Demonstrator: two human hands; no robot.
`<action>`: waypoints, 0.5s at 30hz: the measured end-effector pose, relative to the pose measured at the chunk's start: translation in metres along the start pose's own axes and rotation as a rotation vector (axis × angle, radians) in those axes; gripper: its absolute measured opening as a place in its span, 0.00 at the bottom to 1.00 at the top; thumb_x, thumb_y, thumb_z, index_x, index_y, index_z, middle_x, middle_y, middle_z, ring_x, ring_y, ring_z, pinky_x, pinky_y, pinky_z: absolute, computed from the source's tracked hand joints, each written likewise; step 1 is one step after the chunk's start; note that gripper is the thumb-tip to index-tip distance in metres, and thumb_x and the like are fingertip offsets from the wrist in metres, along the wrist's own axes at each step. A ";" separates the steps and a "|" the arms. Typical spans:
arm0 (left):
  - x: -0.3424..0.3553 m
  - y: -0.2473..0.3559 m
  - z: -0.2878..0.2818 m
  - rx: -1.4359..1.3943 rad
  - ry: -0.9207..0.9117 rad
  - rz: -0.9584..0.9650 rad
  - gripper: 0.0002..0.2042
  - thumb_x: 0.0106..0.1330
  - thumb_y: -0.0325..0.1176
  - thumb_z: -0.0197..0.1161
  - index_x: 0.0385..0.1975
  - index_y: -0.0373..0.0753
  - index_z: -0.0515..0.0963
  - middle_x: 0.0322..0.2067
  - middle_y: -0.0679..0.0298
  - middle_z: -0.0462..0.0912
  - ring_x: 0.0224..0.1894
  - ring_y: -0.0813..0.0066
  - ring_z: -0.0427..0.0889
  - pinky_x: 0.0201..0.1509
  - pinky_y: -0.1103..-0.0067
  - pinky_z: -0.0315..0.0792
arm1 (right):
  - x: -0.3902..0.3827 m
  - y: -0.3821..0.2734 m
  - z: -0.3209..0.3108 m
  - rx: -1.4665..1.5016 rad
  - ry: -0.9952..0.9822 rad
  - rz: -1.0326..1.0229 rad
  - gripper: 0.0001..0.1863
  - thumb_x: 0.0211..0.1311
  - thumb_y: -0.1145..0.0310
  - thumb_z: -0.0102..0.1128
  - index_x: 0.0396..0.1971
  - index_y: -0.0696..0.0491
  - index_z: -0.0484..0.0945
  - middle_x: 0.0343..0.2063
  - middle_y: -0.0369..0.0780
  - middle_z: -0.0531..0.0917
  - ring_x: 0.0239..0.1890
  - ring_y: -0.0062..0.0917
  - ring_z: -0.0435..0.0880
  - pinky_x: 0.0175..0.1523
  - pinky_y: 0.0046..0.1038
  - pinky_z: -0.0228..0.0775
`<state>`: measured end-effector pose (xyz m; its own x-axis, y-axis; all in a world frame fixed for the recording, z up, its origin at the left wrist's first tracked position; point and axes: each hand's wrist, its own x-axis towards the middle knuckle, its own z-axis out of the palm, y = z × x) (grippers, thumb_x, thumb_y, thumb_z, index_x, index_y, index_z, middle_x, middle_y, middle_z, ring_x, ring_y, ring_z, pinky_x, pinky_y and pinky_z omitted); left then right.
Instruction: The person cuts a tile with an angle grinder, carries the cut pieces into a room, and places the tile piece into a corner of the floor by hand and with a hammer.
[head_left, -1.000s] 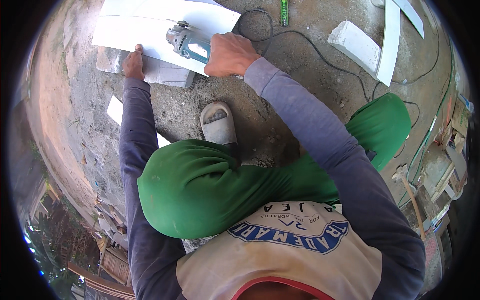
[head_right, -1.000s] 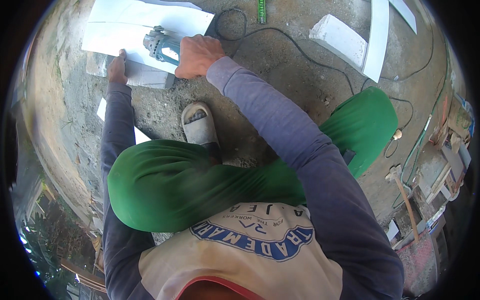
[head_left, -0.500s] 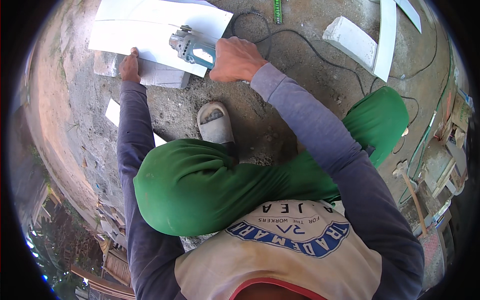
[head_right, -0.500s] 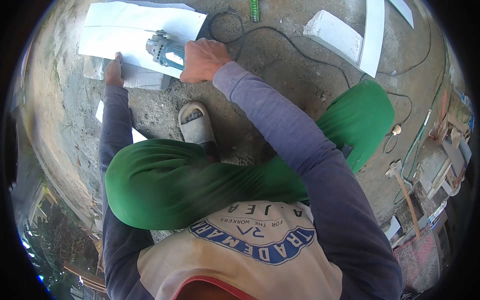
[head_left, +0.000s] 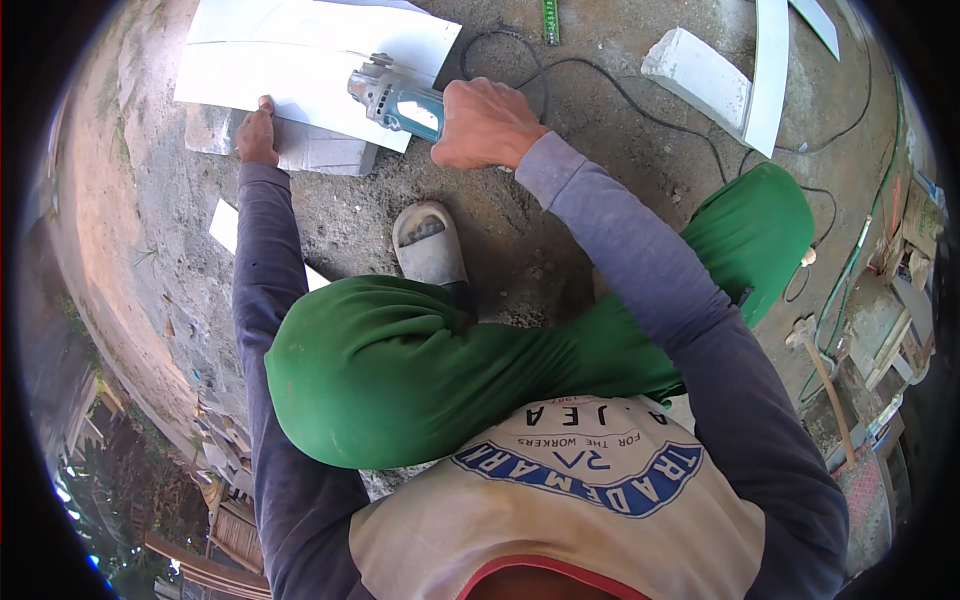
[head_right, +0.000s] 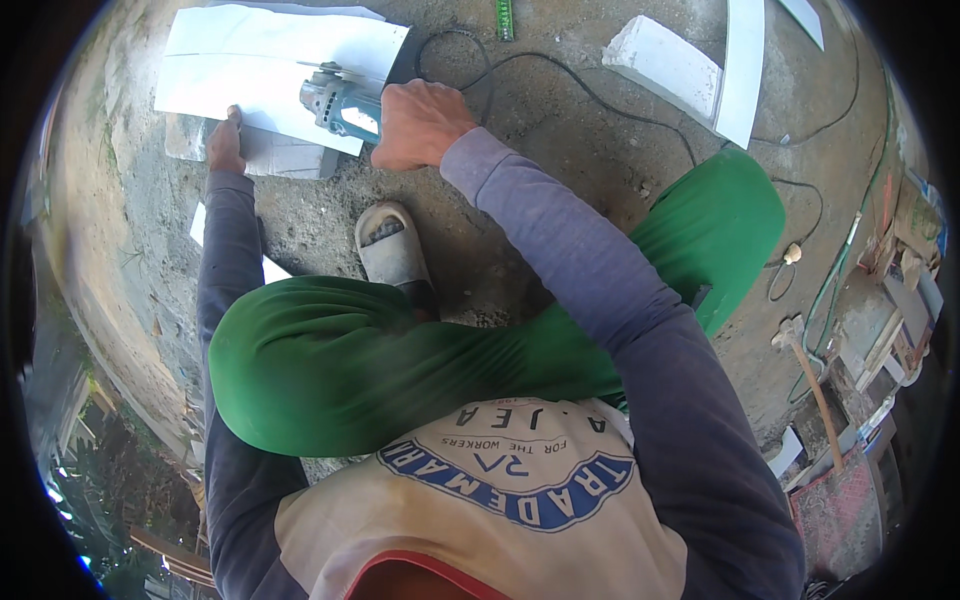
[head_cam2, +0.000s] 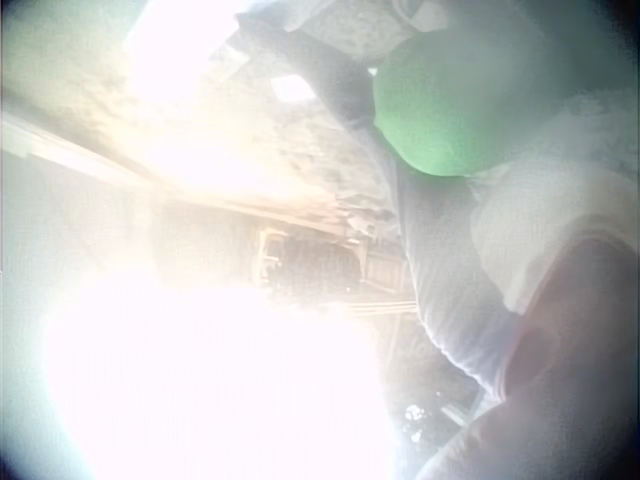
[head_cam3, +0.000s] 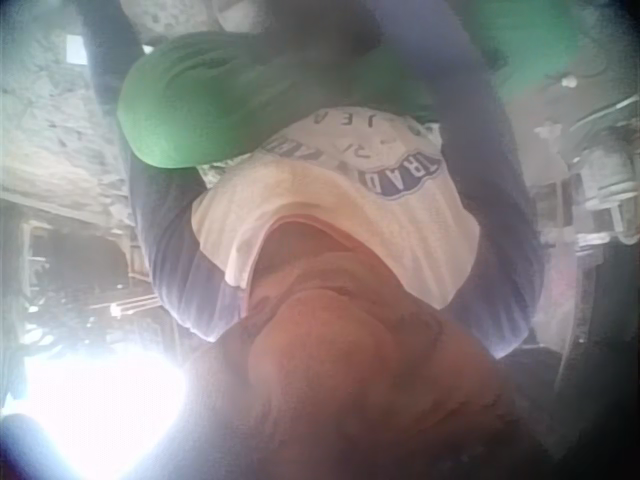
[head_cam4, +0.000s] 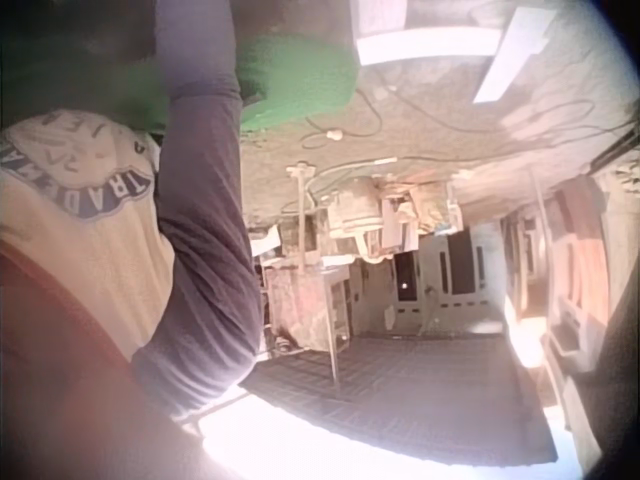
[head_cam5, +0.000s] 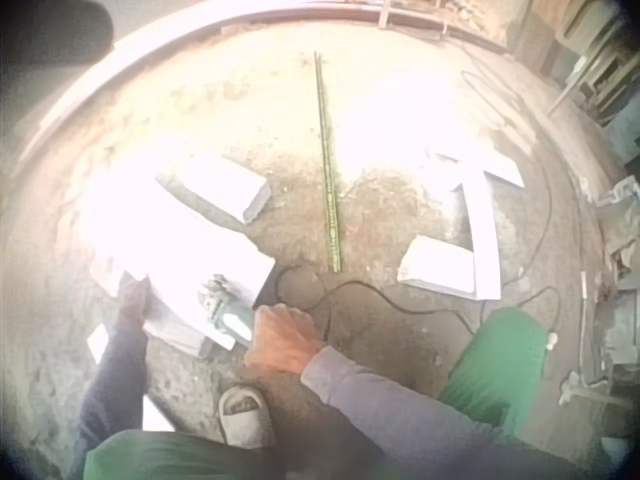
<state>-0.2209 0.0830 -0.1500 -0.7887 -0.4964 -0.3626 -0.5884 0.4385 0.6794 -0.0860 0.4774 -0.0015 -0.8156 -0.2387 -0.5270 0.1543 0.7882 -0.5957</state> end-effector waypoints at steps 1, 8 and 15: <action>0.002 -0.001 -0.002 0.000 0.004 0.005 0.22 0.68 0.48 0.67 0.40 0.29 0.85 0.44 0.56 0.83 0.46 0.67 0.74 0.55 0.69 0.69 | -0.001 0.000 0.000 -0.002 0.001 -0.004 0.16 0.40 0.68 0.65 0.28 0.65 0.84 0.29 0.57 0.86 0.36 0.50 0.89 0.47 0.42 0.81; 0.008 -0.003 -0.011 0.070 0.014 0.013 0.23 0.69 0.49 0.66 0.44 0.29 0.85 0.48 0.54 0.83 0.48 0.65 0.75 0.56 0.69 0.69 | -0.009 0.000 -0.003 -0.014 -0.019 0.003 0.17 0.40 0.67 0.65 0.29 0.66 0.84 0.30 0.57 0.86 0.37 0.50 0.89 0.47 0.41 0.81; -0.007 0.006 0.003 0.007 -0.008 -0.002 0.24 0.69 0.49 0.66 0.44 0.28 0.85 0.47 0.55 0.83 0.46 0.68 0.74 0.54 0.69 0.69 | -0.016 0.008 -0.005 -0.017 -0.016 0.036 0.17 0.40 0.68 0.65 0.29 0.66 0.84 0.30 0.57 0.86 0.37 0.50 0.89 0.47 0.42 0.81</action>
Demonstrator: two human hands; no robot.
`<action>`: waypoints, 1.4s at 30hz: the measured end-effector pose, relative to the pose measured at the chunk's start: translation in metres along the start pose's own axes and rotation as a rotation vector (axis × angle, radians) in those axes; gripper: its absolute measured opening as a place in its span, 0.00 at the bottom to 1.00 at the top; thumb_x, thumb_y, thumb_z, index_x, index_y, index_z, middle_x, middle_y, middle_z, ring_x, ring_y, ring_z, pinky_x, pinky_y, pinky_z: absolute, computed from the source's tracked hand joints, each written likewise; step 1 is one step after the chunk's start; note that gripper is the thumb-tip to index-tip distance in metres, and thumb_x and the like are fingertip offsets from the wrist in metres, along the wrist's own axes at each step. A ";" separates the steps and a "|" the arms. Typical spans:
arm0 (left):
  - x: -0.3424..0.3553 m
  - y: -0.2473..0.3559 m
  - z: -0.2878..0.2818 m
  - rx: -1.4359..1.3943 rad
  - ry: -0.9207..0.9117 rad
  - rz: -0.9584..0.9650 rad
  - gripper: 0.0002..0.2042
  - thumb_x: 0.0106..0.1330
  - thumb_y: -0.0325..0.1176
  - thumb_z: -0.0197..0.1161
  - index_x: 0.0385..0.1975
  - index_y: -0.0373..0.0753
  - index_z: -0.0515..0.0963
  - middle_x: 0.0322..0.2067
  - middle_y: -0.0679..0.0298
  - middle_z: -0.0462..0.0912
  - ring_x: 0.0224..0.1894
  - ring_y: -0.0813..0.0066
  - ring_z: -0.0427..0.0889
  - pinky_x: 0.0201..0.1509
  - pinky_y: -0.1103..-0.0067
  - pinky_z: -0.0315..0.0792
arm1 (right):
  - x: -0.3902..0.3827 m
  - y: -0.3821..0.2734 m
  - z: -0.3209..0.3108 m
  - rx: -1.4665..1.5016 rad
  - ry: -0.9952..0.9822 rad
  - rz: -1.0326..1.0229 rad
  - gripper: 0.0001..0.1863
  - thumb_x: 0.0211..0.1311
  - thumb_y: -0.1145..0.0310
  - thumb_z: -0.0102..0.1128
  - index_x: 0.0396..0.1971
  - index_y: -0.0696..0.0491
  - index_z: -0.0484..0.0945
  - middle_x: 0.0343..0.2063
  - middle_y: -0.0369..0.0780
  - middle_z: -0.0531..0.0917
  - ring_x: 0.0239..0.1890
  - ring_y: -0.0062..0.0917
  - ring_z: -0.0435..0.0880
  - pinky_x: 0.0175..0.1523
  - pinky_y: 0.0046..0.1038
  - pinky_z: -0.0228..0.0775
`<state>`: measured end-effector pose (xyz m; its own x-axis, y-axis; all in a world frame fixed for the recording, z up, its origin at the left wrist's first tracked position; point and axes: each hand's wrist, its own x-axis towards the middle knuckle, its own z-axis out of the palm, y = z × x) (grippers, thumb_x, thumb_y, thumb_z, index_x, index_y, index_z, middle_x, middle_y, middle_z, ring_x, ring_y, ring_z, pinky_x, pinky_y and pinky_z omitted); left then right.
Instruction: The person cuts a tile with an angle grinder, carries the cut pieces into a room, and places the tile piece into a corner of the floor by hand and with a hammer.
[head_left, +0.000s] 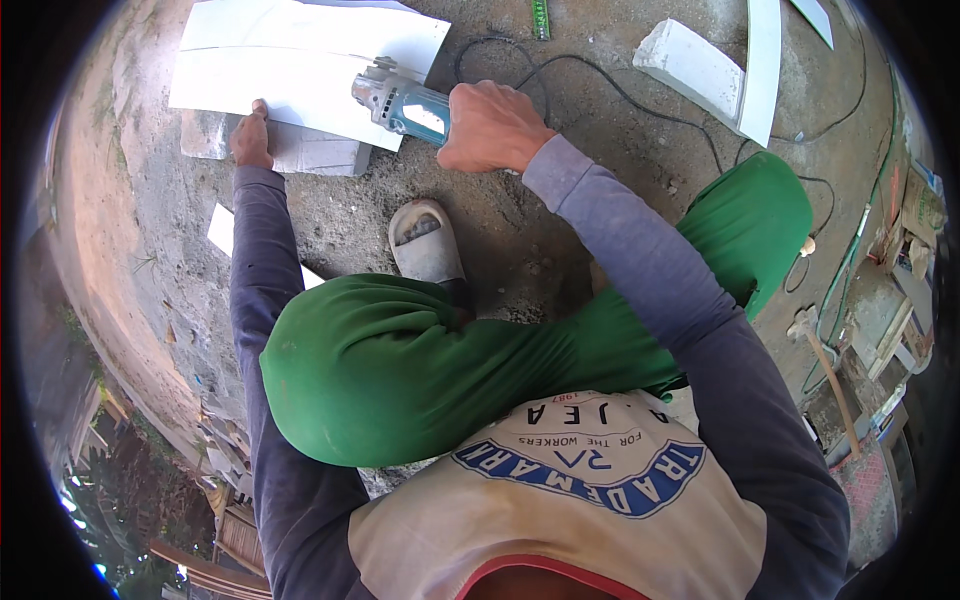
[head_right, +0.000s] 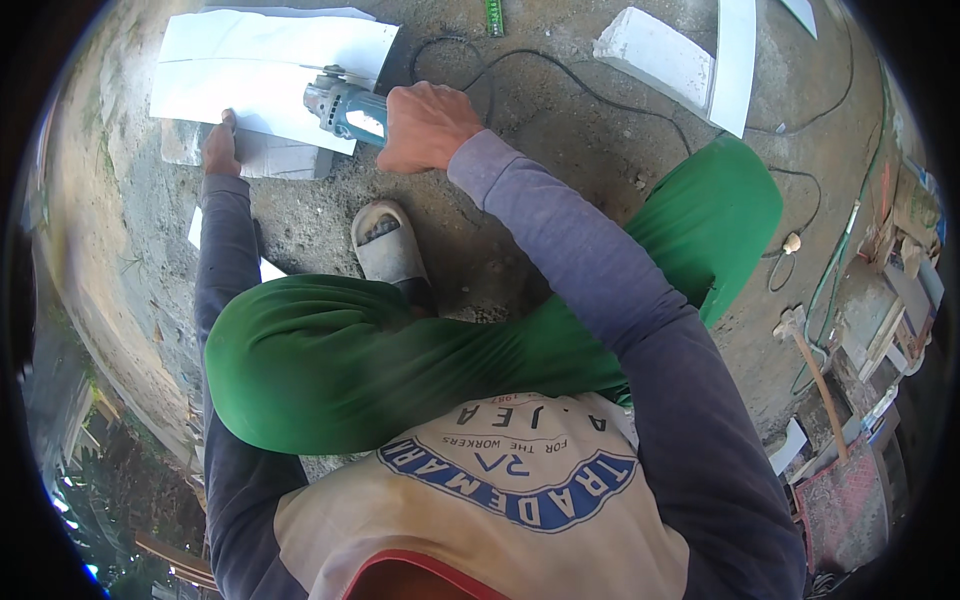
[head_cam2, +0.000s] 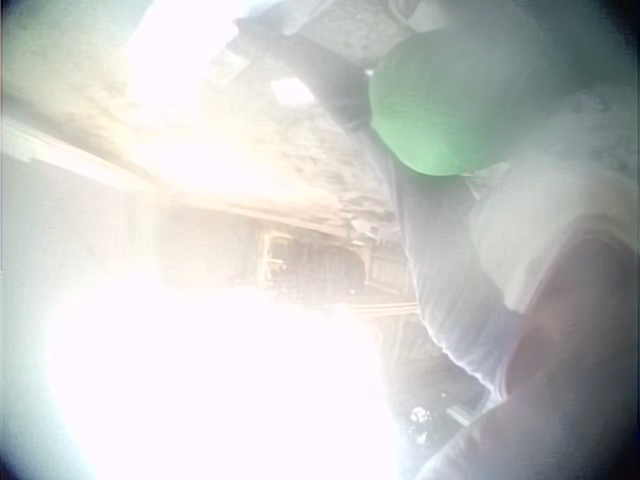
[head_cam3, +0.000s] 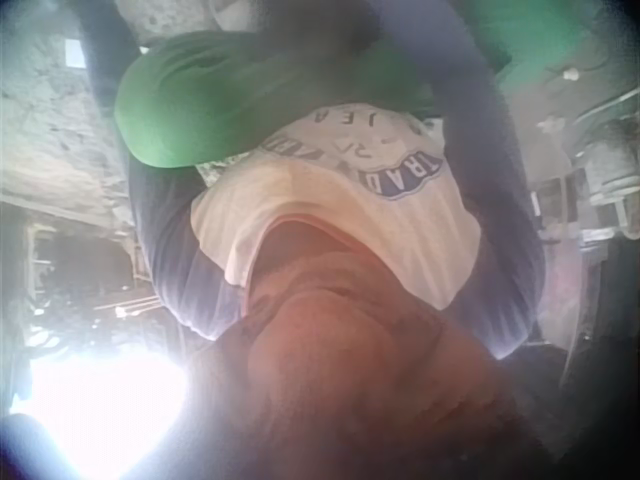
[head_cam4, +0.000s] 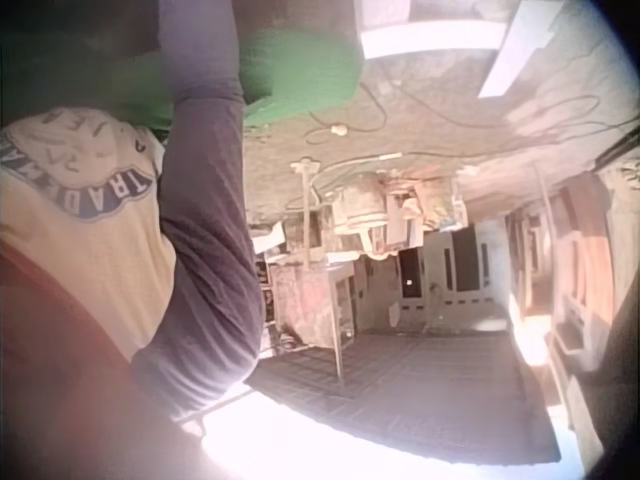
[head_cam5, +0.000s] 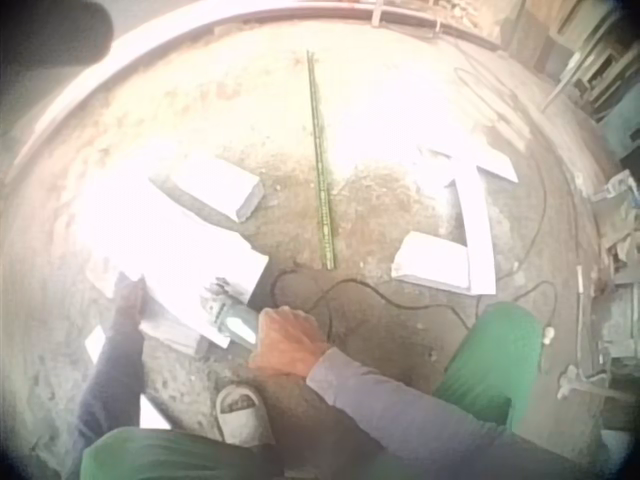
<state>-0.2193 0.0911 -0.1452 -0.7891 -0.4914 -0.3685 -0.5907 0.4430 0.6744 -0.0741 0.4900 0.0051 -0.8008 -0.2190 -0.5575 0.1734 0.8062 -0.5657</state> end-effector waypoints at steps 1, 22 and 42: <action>-0.002 0.002 0.001 0.001 -0.003 -0.003 0.23 0.69 0.48 0.66 0.43 0.28 0.85 0.45 0.56 0.83 0.45 0.69 0.74 0.54 0.69 0.69 | 0.000 0.002 0.001 -0.017 -0.001 0.004 0.18 0.39 0.67 0.66 0.30 0.64 0.85 0.30 0.56 0.87 0.37 0.49 0.89 0.47 0.41 0.82; -0.001 0.001 0.009 -0.013 -0.006 0.025 0.23 0.67 0.46 0.67 0.46 0.27 0.84 0.49 0.49 0.84 0.52 0.61 0.78 0.59 0.68 0.69 | -0.015 0.016 0.003 -0.029 0.035 0.029 0.17 0.39 0.67 0.64 0.28 0.65 0.83 0.29 0.57 0.86 0.35 0.51 0.88 0.45 0.42 0.81; -0.019 0.012 0.001 -0.040 0.006 0.082 0.21 0.68 0.43 0.66 0.40 0.25 0.84 0.39 0.52 0.86 0.43 0.66 0.80 0.51 0.72 0.72 | 0.082 -0.070 -0.003 -0.016 -0.025 -0.013 0.19 0.39 0.65 0.67 0.33 0.61 0.87 0.34 0.52 0.88 0.37 0.45 0.90 0.46 0.38 0.83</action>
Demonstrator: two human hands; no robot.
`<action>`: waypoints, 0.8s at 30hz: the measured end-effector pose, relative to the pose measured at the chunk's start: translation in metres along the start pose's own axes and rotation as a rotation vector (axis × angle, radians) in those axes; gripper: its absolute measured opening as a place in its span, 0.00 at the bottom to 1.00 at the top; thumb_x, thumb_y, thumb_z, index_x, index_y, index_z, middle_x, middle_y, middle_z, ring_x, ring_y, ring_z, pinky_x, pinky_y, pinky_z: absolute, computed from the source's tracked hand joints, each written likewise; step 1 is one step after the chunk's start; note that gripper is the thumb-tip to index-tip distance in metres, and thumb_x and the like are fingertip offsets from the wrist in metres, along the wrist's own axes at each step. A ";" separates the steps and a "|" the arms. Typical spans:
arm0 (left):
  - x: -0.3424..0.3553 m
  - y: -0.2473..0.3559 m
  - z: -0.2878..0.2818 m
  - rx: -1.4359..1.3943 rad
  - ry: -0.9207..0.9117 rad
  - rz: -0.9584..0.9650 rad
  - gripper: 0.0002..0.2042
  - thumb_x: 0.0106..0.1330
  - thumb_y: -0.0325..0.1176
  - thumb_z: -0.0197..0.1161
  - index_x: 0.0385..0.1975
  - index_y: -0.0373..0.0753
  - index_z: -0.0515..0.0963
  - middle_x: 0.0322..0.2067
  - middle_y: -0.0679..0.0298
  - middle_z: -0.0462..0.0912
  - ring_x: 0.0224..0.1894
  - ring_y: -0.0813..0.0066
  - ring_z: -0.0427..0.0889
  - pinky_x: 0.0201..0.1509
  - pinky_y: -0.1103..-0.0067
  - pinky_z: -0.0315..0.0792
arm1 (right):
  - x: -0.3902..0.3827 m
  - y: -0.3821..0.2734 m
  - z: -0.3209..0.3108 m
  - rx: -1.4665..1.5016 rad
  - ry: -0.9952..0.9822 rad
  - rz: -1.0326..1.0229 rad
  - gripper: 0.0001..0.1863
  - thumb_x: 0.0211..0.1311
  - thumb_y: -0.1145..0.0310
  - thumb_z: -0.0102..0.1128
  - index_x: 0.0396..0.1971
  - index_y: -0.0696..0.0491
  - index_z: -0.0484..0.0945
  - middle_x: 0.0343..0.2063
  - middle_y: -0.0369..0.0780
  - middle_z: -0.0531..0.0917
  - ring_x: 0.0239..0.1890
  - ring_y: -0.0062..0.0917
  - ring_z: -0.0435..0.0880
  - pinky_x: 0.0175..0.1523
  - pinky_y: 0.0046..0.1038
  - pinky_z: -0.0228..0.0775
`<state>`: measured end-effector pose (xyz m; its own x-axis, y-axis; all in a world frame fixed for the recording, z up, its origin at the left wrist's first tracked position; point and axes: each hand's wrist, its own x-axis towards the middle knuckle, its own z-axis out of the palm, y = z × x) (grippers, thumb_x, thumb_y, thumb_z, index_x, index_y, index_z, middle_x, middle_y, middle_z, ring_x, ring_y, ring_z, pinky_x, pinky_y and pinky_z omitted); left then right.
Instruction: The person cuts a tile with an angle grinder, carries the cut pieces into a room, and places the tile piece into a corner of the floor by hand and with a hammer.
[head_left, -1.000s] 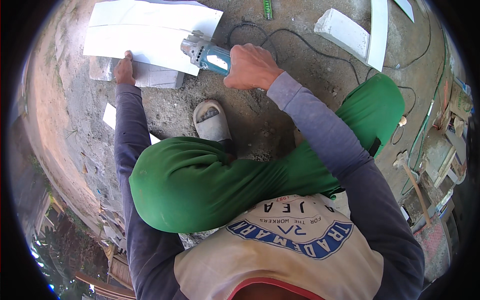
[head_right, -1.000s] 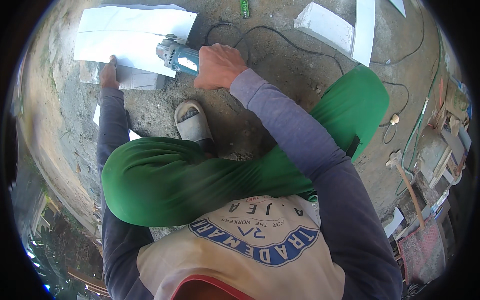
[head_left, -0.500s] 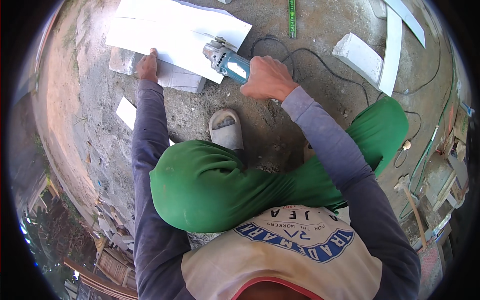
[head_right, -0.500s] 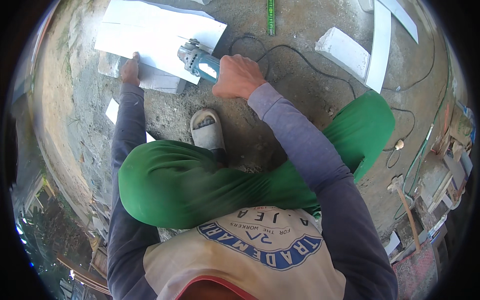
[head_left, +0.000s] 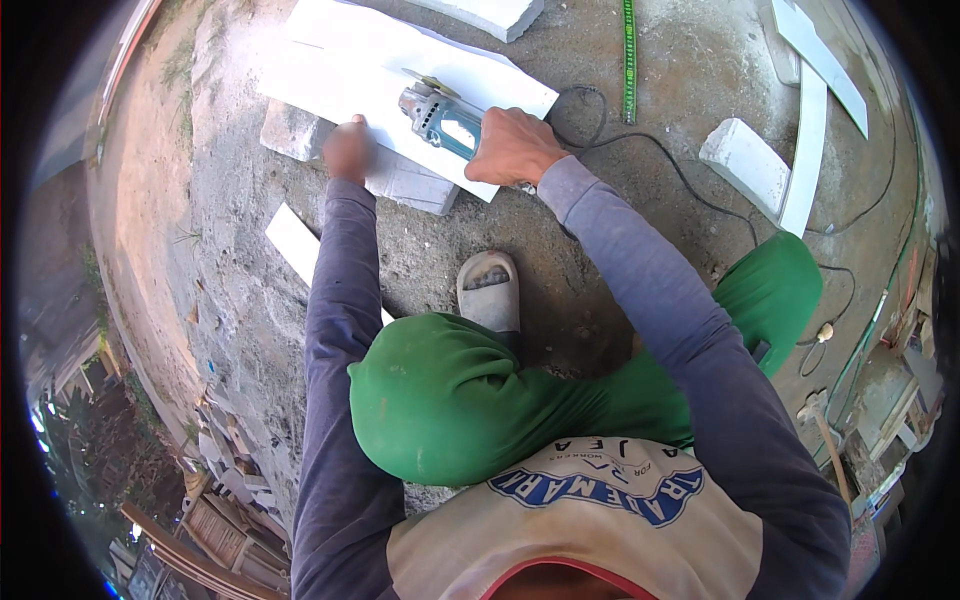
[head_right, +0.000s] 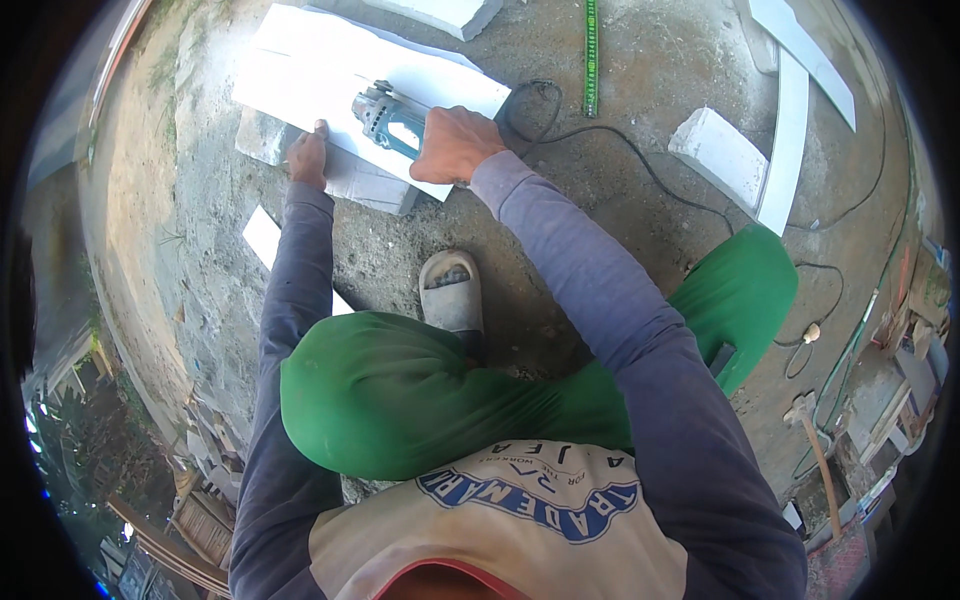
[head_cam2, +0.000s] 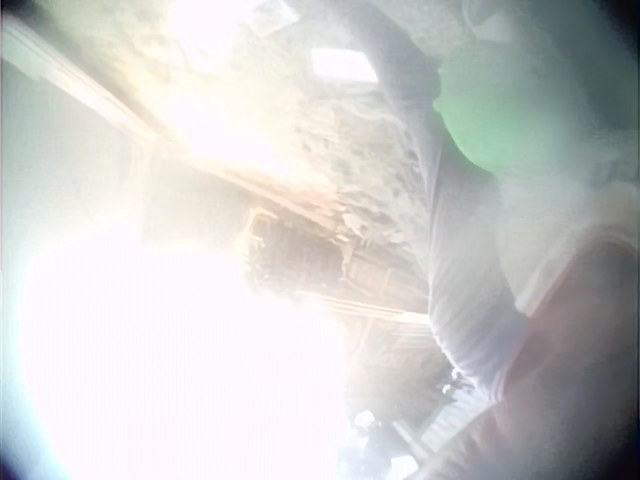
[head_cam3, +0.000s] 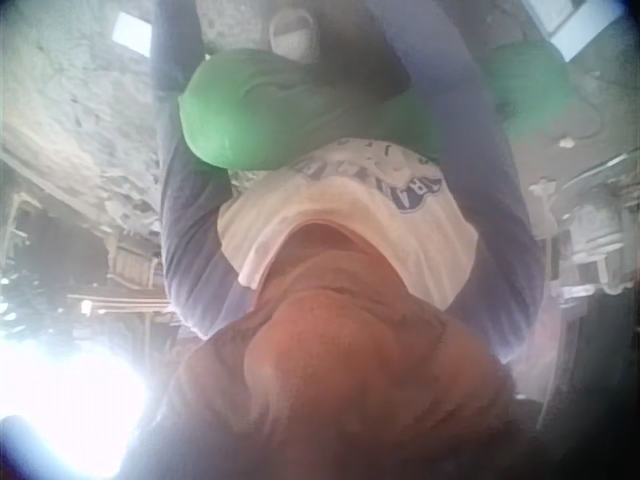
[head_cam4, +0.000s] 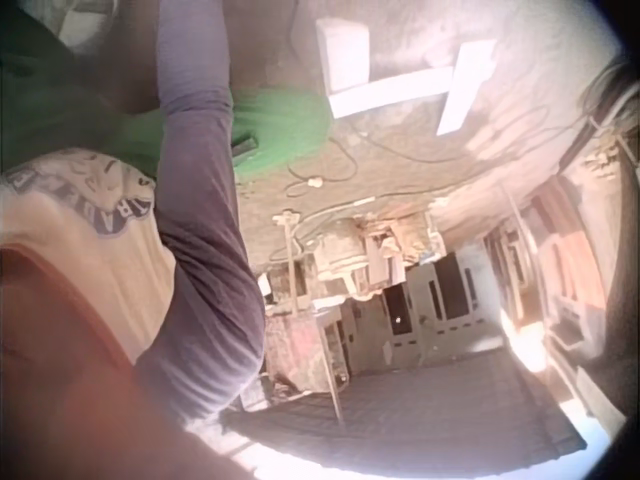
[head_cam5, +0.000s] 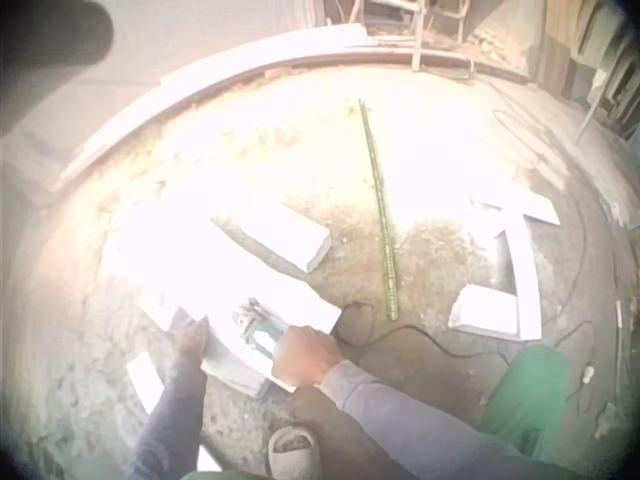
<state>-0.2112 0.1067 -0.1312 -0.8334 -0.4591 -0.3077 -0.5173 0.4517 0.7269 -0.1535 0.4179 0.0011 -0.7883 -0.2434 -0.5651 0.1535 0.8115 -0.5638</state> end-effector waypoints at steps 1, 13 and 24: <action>-0.002 0.000 -0.001 -0.019 -0.003 -0.005 0.21 0.68 0.43 0.65 0.40 0.25 0.84 0.40 0.52 0.86 0.43 0.67 0.80 0.51 0.72 0.72 | 0.006 -0.005 0.000 -0.003 -0.015 -0.002 0.19 0.39 0.64 0.67 0.32 0.60 0.87 0.35 0.52 0.88 0.38 0.44 0.90 0.46 0.37 0.83; -0.007 0.001 -0.013 -0.070 0.015 0.099 0.22 0.67 0.44 0.66 0.39 0.24 0.84 0.34 0.55 0.87 0.37 0.71 0.81 0.45 0.74 0.74 | 0.081 -0.065 0.008 0.055 0.065 -0.090 0.16 0.34 0.64 0.66 0.24 0.61 0.83 0.29 0.52 0.87 0.33 0.43 0.89 0.42 0.36 0.80; -0.012 0.007 -0.011 -0.063 0.042 0.090 0.21 0.66 0.45 0.66 0.39 0.27 0.85 0.30 0.53 0.88 0.32 0.70 0.84 0.41 0.71 0.75 | 0.141 -0.123 0.006 -0.004 0.043 -0.076 0.27 0.43 0.59 0.69 0.44 0.59 0.85 0.44 0.52 0.87 0.50 0.45 0.88 0.56 0.37 0.79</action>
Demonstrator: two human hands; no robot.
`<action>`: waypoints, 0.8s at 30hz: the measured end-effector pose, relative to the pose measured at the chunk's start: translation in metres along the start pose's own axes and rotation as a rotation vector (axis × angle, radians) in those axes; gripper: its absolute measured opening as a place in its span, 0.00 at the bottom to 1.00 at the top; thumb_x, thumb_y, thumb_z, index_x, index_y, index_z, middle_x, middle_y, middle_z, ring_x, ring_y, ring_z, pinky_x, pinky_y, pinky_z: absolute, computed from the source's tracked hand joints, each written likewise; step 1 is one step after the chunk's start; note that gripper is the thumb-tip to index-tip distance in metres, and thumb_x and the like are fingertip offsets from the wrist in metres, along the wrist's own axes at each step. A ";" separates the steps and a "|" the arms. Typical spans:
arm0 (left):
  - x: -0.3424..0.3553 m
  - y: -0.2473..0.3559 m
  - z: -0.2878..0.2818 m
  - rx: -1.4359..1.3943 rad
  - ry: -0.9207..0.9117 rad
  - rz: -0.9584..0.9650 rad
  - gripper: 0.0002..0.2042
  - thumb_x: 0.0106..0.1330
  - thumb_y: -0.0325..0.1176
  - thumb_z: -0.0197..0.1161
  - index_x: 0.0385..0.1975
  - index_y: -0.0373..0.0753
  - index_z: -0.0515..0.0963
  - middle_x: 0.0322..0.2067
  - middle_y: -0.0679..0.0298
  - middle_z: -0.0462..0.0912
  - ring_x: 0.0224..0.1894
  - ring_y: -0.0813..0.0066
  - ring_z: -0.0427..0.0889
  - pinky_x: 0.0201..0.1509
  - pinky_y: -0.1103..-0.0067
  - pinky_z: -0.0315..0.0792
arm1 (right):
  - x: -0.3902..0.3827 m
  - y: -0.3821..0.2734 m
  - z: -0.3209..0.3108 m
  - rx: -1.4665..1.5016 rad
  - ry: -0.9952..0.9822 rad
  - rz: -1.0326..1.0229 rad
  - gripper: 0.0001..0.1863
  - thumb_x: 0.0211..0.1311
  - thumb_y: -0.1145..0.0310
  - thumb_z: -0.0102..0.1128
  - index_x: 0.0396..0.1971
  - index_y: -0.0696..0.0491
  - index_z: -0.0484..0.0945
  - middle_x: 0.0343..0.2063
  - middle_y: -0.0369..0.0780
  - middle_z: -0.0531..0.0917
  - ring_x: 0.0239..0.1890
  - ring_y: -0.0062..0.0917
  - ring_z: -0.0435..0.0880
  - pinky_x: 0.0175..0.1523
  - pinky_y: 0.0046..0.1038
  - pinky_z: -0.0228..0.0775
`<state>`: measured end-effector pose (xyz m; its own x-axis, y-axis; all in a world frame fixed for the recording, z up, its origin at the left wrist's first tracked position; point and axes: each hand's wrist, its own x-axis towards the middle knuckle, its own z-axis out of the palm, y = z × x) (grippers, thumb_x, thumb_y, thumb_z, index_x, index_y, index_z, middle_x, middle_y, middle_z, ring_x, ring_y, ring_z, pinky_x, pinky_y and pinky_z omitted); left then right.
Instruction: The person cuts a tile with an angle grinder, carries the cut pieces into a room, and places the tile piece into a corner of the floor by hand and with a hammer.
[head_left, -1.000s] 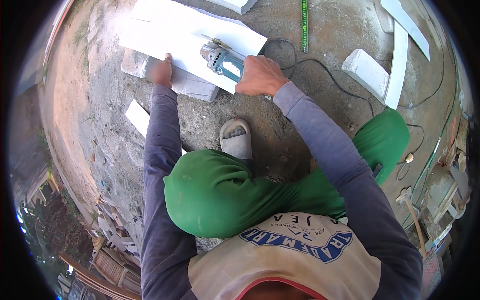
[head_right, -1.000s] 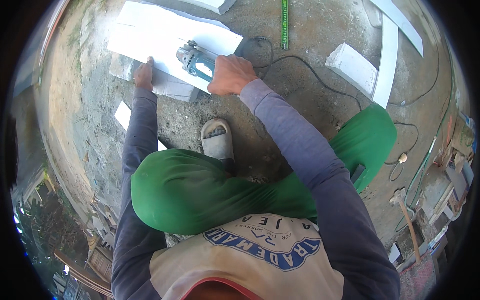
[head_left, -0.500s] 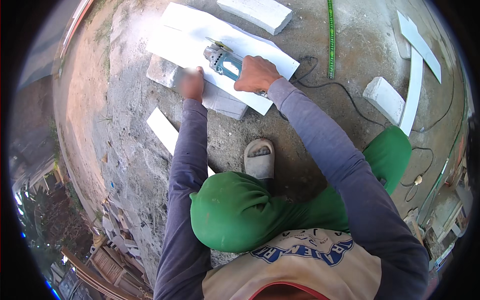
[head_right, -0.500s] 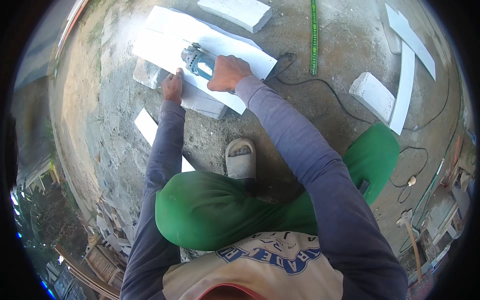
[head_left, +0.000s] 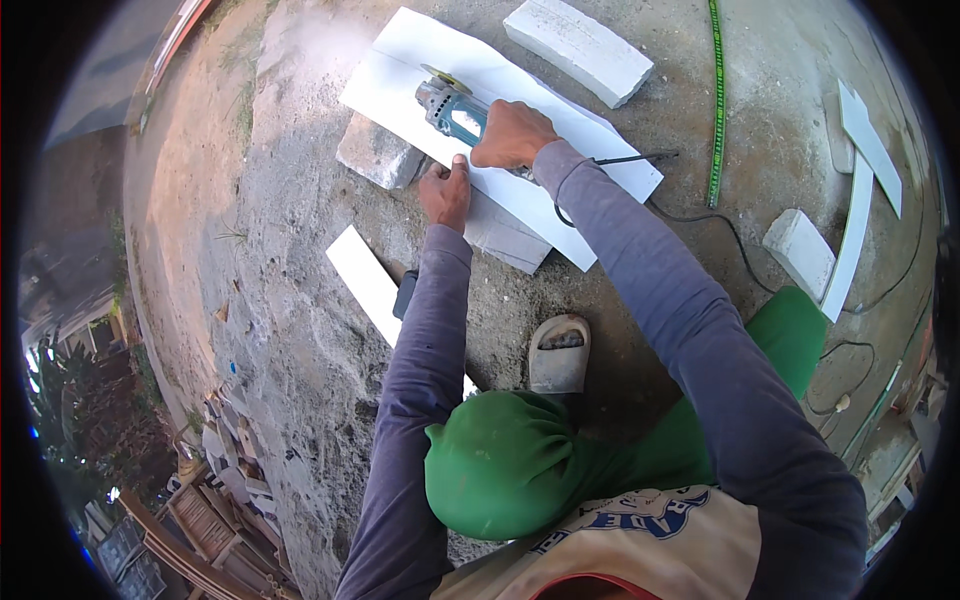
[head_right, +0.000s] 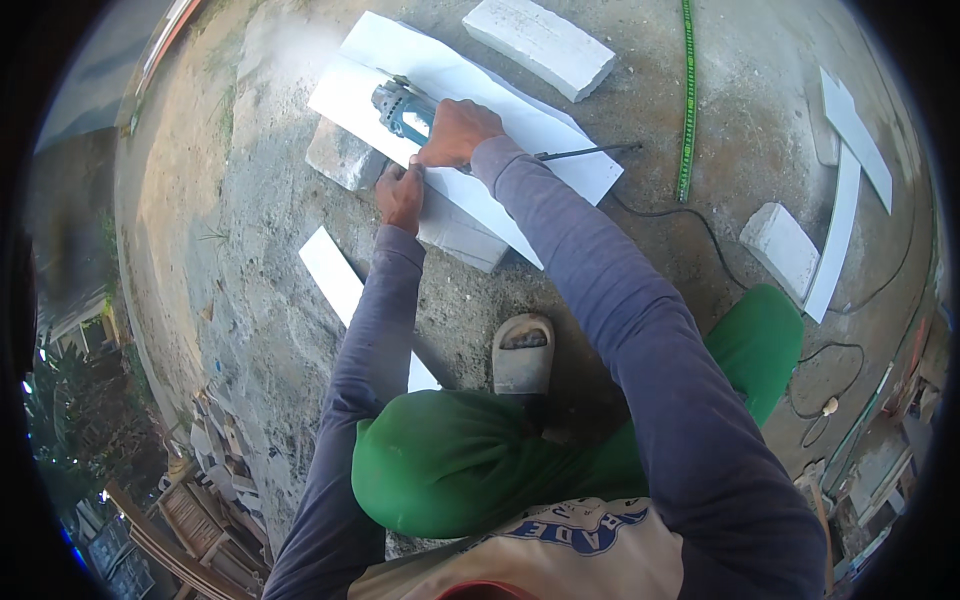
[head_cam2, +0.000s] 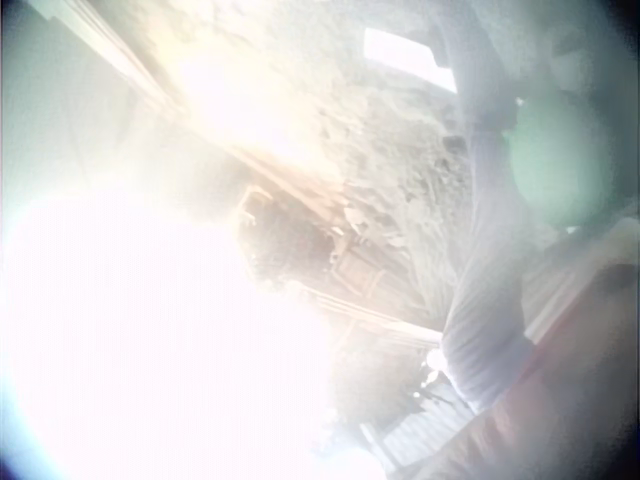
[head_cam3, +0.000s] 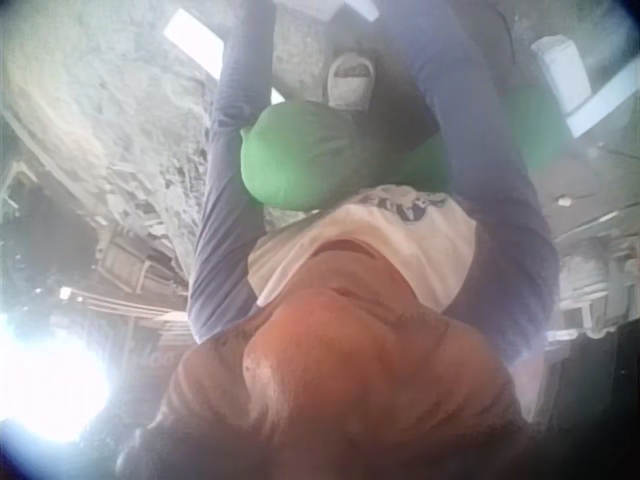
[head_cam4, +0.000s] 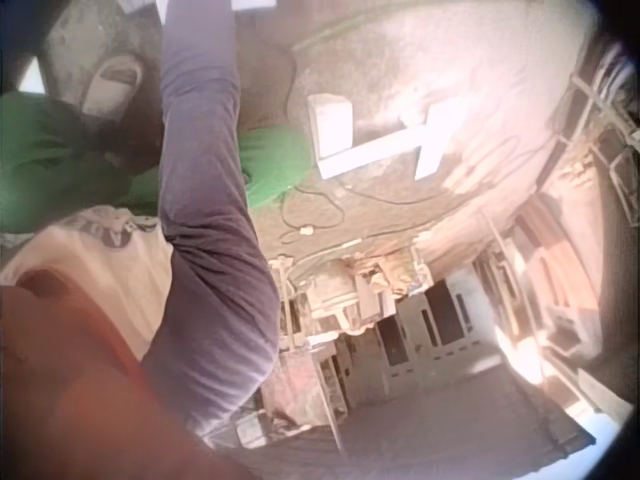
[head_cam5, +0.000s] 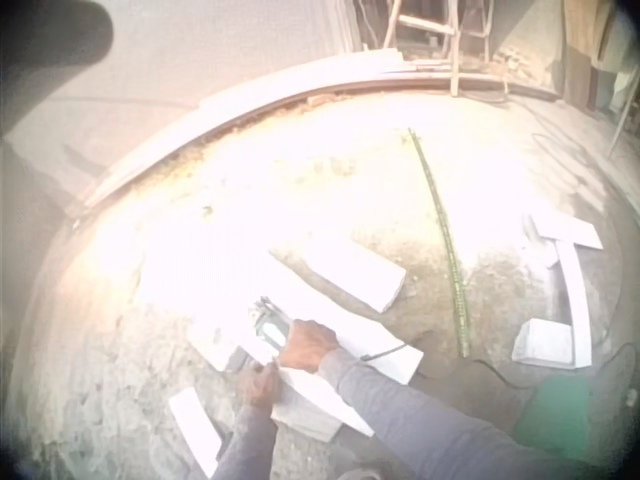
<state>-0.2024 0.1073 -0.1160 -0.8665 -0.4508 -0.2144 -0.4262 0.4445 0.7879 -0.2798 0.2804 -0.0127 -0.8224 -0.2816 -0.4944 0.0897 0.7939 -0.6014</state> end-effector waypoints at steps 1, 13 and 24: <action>0.002 -0.004 -0.001 -0.003 0.000 -0.002 0.20 0.66 0.45 0.66 0.38 0.27 0.85 0.30 0.54 0.88 0.31 0.70 0.84 0.40 0.71 0.75 | 0.005 -0.005 0.001 -0.002 0.020 -0.014 0.27 0.43 0.59 0.69 0.44 0.59 0.85 0.45 0.52 0.87 0.50 0.45 0.88 0.56 0.37 0.79; -0.001 0.005 0.001 -0.063 -0.054 -0.085 0.19 0.70 0.42 0.63 0.41 0.26 0.82 0.31 0.58 0.85 0.33 0.74 0.79 0.39 0.73 0.72 | 0.063 -0.035 0.011 0.034 0.024 -0.045 0.25 0.41 0.60 0.69 0.40 0.59 0.86 0.43 0.51 0.88 0.48 0.43 0.88 0.55 0.35 0.79; -0.002 0.007 0.003 -0.110 -0.020 -0.088 0.18 0.69 0.41 0.64 0.40 0.27 0.82 0.31 0.59 0.86 0.32 0.75 0.79 0.39 0.74 0.72 | 0.084 -0.057 0.014 0.016 0.011 -0.018 0.27 0.45 0.58 0.70 0.48 0.55 0.85 0.47 0.47 0.88 0.52 0.38 0.88 0.58 0.33 0.78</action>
<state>-0.2045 0.1135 -0.1116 -0.8324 -0.4685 -0.2961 -0.4707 0.3155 0.8240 -0.3459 0.2039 -0.0286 -0.8302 -0.2898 -0.4762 0.0833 0.7801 -0.6200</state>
